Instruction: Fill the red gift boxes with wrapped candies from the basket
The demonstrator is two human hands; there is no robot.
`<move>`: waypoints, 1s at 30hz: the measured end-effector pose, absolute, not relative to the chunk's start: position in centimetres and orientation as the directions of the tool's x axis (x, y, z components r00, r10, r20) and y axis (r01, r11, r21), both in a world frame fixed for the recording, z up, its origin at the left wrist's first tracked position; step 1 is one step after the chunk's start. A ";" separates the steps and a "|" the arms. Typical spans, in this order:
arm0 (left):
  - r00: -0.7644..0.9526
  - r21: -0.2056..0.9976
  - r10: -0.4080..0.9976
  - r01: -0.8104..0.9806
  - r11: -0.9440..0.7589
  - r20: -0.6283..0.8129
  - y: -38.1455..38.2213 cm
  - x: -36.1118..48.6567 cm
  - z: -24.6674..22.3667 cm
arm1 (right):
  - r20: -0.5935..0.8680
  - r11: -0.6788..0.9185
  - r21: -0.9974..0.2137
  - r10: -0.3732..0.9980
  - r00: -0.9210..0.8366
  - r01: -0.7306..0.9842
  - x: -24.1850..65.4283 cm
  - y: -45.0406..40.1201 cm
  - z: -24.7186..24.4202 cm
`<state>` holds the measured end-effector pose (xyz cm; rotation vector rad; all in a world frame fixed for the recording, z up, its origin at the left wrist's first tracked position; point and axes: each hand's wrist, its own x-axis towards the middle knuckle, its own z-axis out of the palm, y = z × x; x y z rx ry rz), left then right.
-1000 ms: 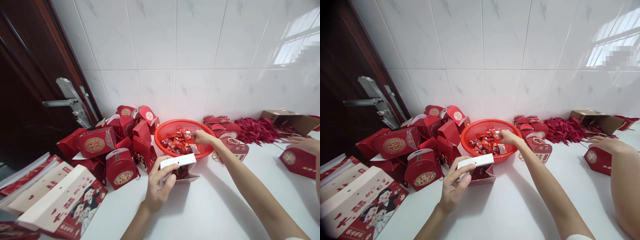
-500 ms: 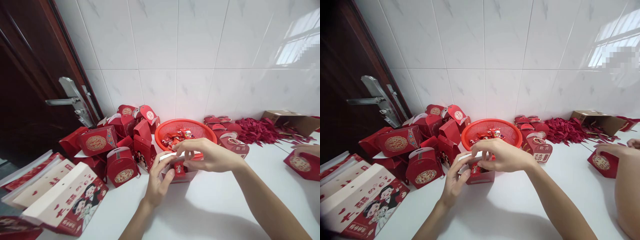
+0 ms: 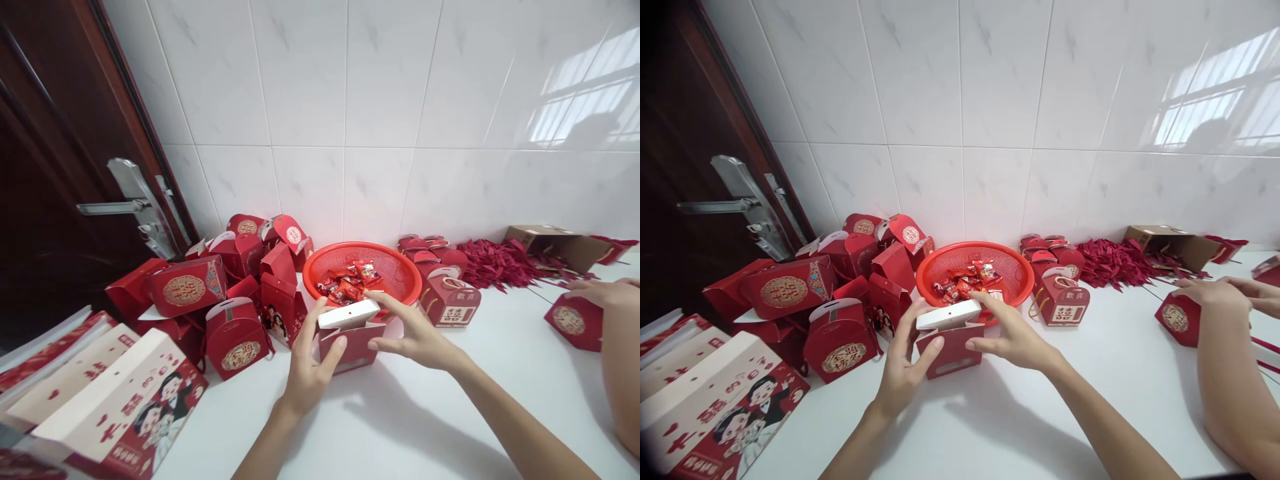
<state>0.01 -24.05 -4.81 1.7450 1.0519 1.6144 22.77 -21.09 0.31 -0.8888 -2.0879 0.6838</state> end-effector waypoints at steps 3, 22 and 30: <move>-0.120 0.875 0.867 0.045 -0.481 0.483 -24.1 0.4 -4.7 | 0.481 0.600 -0.745 0.787 -0.387 0.293 22.2 -21.5 -0.6; 0.310 0.749 0.750 0.149 -0.646 0.585 -24.5 -0.8 -4.8 | 0.771 0.721 -0.543 0.631 -0.085 0.431 24.4 -27.6 -1.8; 0.149 0.662 0.735 0.346 -0.665 0.661 -24.0 -0.5 -4.3 | 0.889 0.396 -0.421 -0.001 0.458 0.816 35.2 -22.9 7.6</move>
